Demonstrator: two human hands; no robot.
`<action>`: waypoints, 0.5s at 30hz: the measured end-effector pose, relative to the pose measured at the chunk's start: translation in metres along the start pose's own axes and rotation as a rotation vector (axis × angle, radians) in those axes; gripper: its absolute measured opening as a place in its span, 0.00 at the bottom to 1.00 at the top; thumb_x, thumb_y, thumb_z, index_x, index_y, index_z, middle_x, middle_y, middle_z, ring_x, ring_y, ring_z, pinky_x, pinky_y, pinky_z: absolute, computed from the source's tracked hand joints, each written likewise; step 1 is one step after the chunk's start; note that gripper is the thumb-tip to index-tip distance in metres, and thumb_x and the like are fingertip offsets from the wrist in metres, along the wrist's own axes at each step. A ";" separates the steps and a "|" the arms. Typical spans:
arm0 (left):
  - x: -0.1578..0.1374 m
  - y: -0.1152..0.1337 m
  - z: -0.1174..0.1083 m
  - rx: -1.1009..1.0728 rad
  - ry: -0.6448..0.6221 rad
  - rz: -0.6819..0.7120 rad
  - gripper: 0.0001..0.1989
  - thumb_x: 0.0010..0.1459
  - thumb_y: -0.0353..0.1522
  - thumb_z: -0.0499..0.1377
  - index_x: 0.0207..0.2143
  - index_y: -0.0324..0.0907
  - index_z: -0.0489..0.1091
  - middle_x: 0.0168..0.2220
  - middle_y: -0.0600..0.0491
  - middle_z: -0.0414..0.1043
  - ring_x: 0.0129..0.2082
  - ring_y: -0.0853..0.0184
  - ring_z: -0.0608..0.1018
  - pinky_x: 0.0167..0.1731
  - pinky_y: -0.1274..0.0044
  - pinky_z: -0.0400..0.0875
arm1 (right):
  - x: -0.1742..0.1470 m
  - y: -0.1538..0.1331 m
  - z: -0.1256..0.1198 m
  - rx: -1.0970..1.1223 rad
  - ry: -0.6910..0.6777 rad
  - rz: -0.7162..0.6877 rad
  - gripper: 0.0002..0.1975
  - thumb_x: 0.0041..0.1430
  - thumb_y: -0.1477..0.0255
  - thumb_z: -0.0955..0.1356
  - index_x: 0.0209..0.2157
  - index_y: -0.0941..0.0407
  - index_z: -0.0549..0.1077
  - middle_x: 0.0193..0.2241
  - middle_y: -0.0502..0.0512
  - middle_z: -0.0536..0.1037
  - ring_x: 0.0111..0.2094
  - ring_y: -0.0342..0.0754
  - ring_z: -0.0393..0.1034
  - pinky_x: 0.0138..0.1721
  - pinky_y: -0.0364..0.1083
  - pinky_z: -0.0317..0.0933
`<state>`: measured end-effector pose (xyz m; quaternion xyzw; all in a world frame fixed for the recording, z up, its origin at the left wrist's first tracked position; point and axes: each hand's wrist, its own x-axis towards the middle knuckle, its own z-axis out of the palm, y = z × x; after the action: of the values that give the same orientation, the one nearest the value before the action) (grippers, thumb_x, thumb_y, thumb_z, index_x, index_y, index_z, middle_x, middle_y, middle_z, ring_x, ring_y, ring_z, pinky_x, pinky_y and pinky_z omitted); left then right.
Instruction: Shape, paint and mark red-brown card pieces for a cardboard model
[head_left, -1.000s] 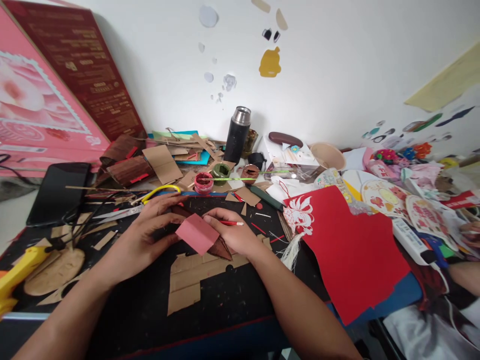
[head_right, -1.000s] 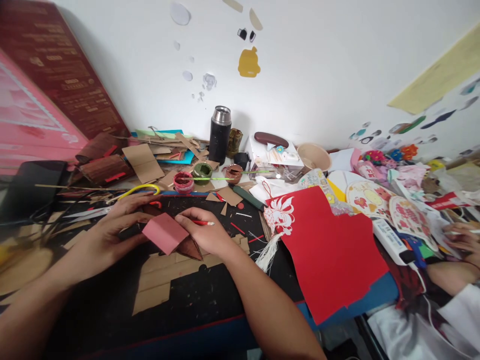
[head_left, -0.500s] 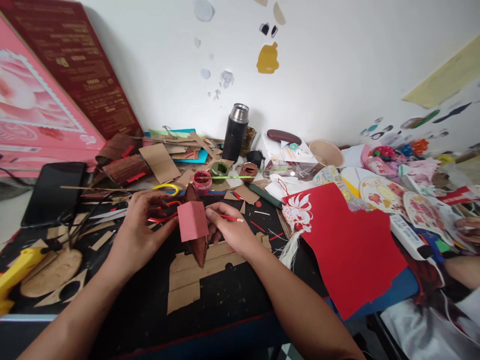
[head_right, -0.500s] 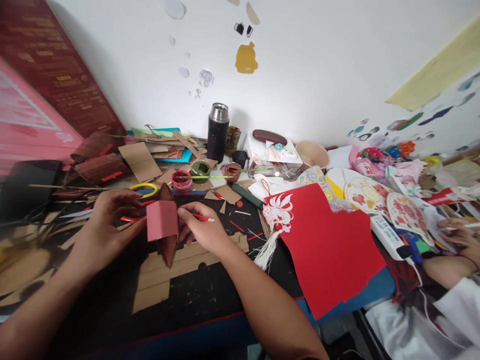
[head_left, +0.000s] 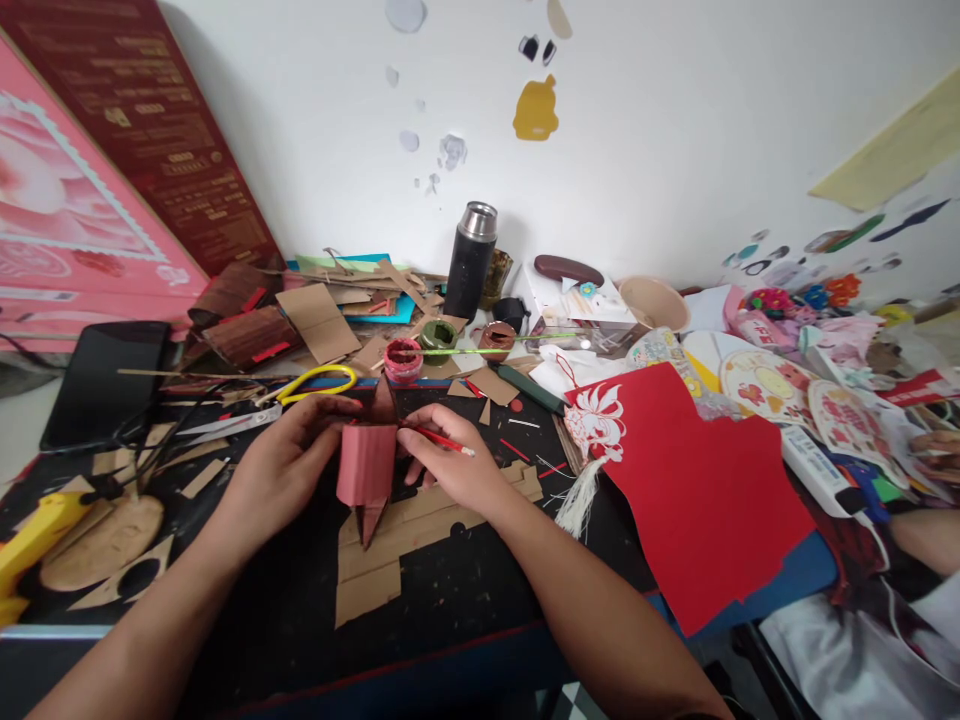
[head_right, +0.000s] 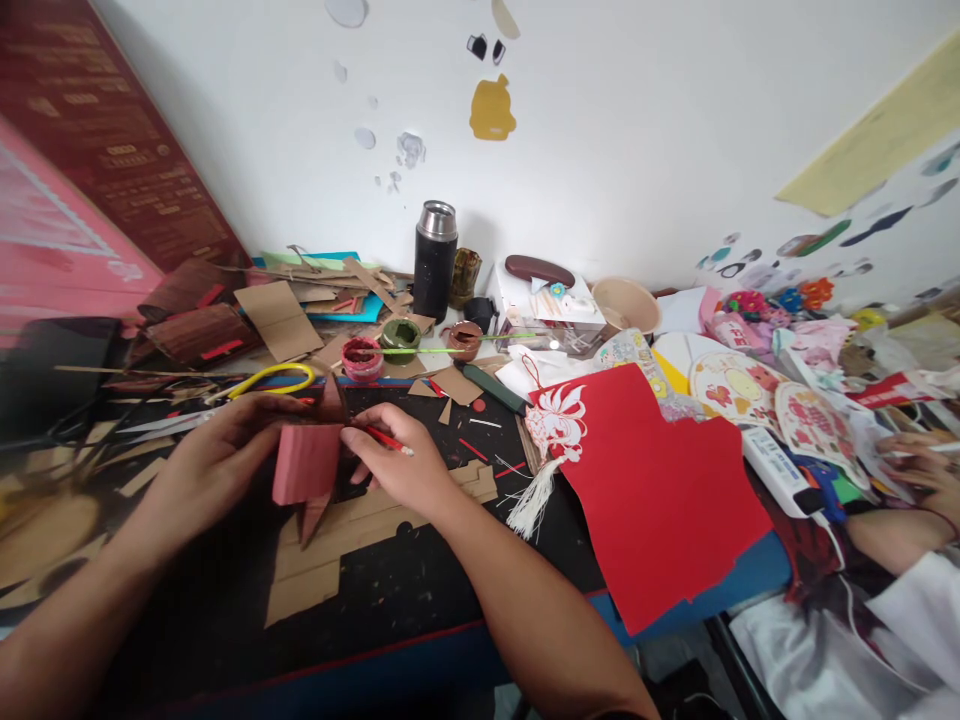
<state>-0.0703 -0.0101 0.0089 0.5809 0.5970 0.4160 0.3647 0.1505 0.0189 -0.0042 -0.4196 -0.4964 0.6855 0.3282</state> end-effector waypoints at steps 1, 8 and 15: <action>0.001 0.002 -0.001 -0.005 0.000 -0.015 0.18 0.66 0.47 0.59 0.47 0.44 0.77 0.54 0.45 0.84 0.55 0.52 0.83 0.63 0.59 0.75 | -0.001 0.000 0.000 -0.008 0.004 -0.006 0.11 0.66 0.63 0.74 0.43 0.53 0.72 0.35 0.47 0.78 0.21 0.39 0.75 0.17 0.37 0.64; -0.003 0.016 -0.006 -0.023 -0.121 -0.105 0.39 0.62 0.64 0.57 0.58 0.44 0.79 0.65 0.43 0.78 0.69 0.45 0.75 0.72 0.57 0.63 | -0.005 0.002 -0.001 -0.067 -0.009 -0.053 0.13 0.68 0.60 0.74 0.40 0.52 0.69 0.33 0.45 0.77 0.23 0.40 0.75 0.19 0.37 0.65; -0.008 0.005 -0.008 0.006 -0.313 -0.114 0.49 0.58 0.61 0.64 0.74 0.47 0.64 0.70 0.45 0.73 0.71 0.44 0.73 0.69 0.56 0.67 | -0.003 0.004 -0.002 -0.078 -0.005 -0.073 0.14 0.68 0.60 0.74 0.40 0.52 0.68 0.30 0.44 0.76 0.22 0.41 0.75 0.19 0.37 0.64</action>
<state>-0.0753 -0.0187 0.0162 0.6051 0.5661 0.2972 0.4744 0.1532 0.0162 -0.0080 -0.4122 -0.5384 0.6541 0.3351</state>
